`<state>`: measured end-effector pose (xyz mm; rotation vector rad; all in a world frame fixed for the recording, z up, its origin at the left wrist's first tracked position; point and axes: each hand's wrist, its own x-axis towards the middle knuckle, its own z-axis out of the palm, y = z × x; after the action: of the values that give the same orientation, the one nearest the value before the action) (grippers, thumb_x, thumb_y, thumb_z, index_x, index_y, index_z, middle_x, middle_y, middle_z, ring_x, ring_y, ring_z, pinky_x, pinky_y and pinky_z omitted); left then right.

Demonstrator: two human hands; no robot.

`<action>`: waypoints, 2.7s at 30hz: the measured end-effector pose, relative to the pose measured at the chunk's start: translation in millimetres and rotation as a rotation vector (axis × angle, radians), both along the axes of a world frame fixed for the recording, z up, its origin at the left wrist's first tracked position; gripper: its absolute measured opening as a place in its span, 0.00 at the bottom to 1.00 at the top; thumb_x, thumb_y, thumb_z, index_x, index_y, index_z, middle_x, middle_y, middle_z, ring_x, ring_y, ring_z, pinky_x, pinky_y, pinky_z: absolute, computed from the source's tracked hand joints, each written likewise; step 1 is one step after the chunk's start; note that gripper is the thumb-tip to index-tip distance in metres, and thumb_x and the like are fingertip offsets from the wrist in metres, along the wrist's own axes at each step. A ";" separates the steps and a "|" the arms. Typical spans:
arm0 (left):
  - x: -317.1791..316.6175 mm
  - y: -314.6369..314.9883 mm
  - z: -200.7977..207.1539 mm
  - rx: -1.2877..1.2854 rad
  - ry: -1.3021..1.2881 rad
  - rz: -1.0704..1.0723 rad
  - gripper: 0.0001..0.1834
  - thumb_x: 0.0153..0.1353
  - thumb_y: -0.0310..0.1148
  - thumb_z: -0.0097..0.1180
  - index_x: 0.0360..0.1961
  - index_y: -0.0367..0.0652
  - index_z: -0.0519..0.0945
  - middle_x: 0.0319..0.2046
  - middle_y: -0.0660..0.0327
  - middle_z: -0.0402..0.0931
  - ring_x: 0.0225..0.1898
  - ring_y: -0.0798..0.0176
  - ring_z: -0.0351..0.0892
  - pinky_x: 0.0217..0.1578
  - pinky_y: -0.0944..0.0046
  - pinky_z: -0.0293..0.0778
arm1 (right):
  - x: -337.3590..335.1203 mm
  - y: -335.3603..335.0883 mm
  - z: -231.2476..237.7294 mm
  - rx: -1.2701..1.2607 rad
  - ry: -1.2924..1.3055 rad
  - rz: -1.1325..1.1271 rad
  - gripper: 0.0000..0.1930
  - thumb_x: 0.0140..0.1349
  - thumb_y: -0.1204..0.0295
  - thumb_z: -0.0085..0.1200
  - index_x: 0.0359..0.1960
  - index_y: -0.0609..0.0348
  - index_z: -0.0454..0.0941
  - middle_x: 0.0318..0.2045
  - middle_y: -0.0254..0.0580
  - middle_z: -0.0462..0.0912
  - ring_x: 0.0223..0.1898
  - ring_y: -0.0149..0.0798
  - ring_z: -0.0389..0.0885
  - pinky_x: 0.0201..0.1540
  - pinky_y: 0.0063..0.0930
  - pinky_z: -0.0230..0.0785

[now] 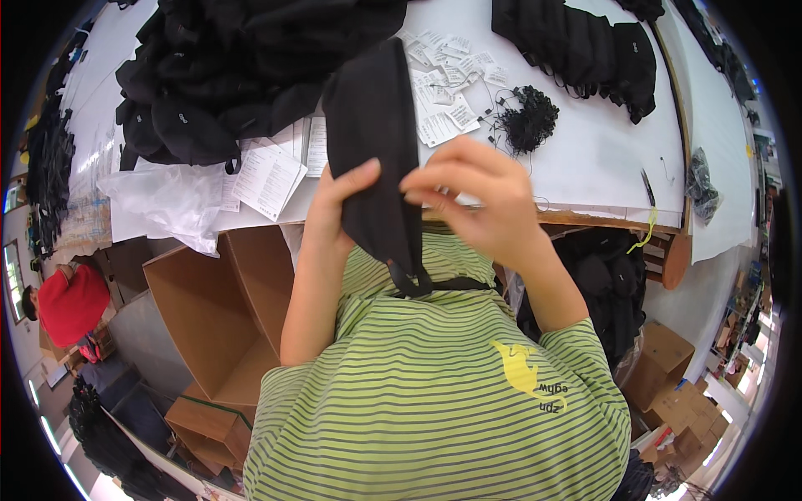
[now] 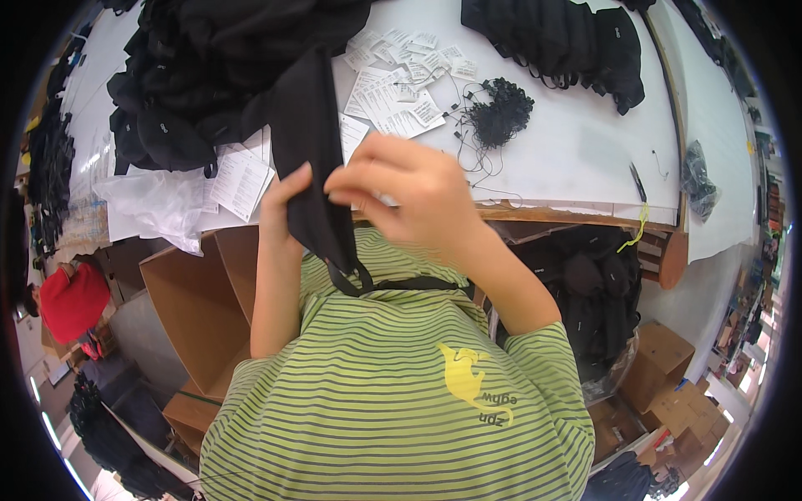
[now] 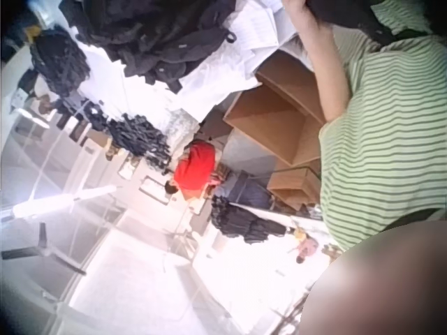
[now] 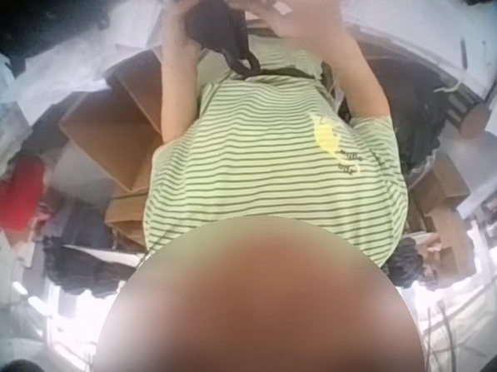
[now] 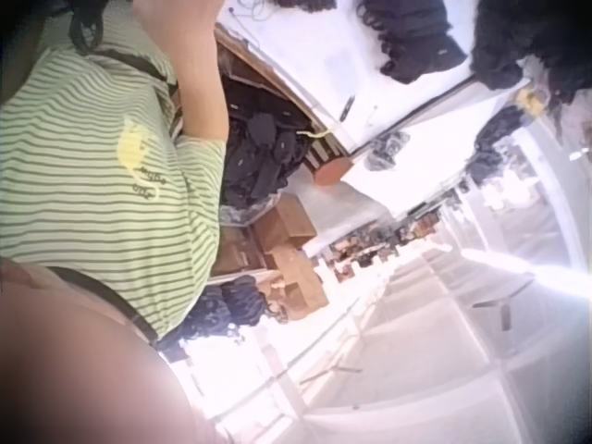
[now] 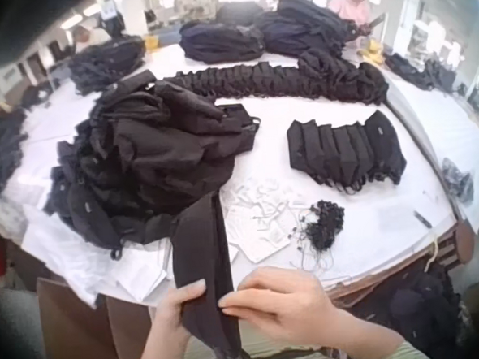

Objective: Tagging and organizing small black pouches at a manufacturing workbench.

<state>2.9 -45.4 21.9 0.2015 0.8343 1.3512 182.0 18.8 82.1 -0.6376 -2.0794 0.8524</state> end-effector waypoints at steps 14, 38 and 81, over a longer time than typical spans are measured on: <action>-8.1 -1.2 5.8 0.096 0.203 -0.049 0.28 0.50 0.25 0.65 0.53 0.33 0.71 0.44 0.57 0.77 0.43 0.63 0.79 0.44 0.65 0.76 | 0.4 3.1 17.0 -0.129 -0.054 -0.086 0.06 0.50 0.81 0.62 0.29 0.57 0.81 0.25 0.34 0.77 0.23 0.30 0.75 0.22 0.21 0.65; -8.2 10.1 -1.7 -0.084 -0.235 0.211 0.16 0.66 0.37 0.50 0.43 0.32 0.77 0.33 0.51 0.81 0.30 0.60 0.84 0.30 0.66 0.82 | 4.2 -10.4 3.9 -0.230 -0.165 0.218 0.08 0.50 0.75 0.63 0.33 0.54 0.83 0.30 0.33 0.78 0.27 0.34 0.77 0.29 0.25 0.69; 21.2 4.8 118.3 1.465 -0.301 -0.757 0.31 0.56 0.44 0.62 0.56 0.35 0.71 0.58 0.46 0.66 0.59 0.40 0.65 0.57 0.48 0.62 | 135.1 157.7 -66.0 -0.378 0.059 -0.708 0.16 0.54 0.72 0.62 0.45 0.55 0.79 0.34 0.37 0.81 0.23 0.30 0.79 0.29 0.21 0.69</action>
<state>24.1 -40.6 140.3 1.2614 -0.6037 0.9652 317.0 176.5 16.0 -1.4212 -1.4665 0.8188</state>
